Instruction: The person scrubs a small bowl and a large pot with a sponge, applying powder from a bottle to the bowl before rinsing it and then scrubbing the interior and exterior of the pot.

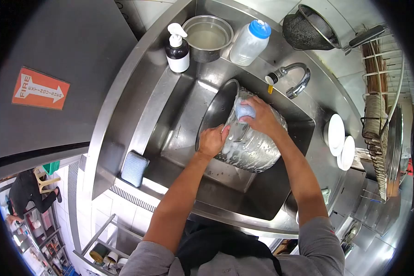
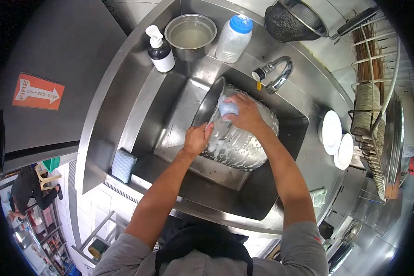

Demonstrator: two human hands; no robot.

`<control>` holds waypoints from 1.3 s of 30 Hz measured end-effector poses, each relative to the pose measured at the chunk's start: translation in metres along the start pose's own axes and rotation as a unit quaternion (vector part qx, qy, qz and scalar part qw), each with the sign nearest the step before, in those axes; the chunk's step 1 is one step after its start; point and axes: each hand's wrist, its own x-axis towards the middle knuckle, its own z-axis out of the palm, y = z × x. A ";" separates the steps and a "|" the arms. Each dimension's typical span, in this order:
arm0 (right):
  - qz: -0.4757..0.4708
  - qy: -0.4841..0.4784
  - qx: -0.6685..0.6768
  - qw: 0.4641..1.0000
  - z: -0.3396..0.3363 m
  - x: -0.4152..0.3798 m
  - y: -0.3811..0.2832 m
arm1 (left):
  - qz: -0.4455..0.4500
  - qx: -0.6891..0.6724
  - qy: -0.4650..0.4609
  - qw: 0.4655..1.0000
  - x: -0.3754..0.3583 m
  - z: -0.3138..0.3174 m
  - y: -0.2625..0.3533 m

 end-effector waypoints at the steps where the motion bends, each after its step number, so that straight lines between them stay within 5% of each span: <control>1: 0.001 -0.003 -0.004 1.000 -0.002 0.003 0.004 | 0.002 -0.001 0.006 1.000 -0.001 0.002 -0.001; 4: 0.062 -0.033 -0.048 0.996 0.002 0.023 0.028 | -0.003 -0.001 0.011 1.000 0.005 0.001 0.002; 6: 0.149 -0.017 0.060 0.987 0.007 0.031 0.043 | -0.005 0.000 0.013 1.000 0.009 0.001 0.001; 9: 0.063 -0.078 0.006 0.995 0.000 0.022 0.042 | 0.005 0.002 0.053 0.999 0.004 0.007 -0.002; 13: 0.146 -0.013 0.022 0.989 -0.007 0.035 0.044 | -0.011 0.019 -0.015 1.000 0.006 -0.004 0.002; 15: 0.038 -0.076 0.040 0.996 -0.007 0.021 0.030 | -0.009 0.021 -0.010 1.000 0.008 0.000 -0.002; 17: -0.003 -0.038 0.034 0.999 -0.003 0.014 0.030 | 0.004 -0.009 0.011 1.000 -0.003 0.009 -0.011; 21: 0.133 0.058 0.128 0.981 0.020 0.015 0.088 | -0.014 0.006 -0.017 1.000 -0.001 -0.001 -0.002; 23: 0.308 0.135 0.097 0.937 0.021 -0.009 0.072 | 0.005 0.008 0.007 1.000 0.001 0.005 -0.008; 29: 0.278 0.178 0.048 0.943 0.021 0.000 0.033 | -0.016 0.014 -0.026 0.999 0.003 0.011 -0.011; 31: 0.170 0.135 0.117 0.969 0.019 0.006 0.024 | -0.022 0.012 -0.030 0.999 0.009 0.010 -0.007; 35: 0.220 0.244 -0.003 0.945 0.029 -0.034 0.041 | -0.019 0.001 -0.029 0.999 0.009 0.004 -0.001; 39: 0.261 0.230 -0.053 0.936 0.025 -0.035 0.040 | -0.011 0.019 -0.013 1.000 0.009 0.007 -0.003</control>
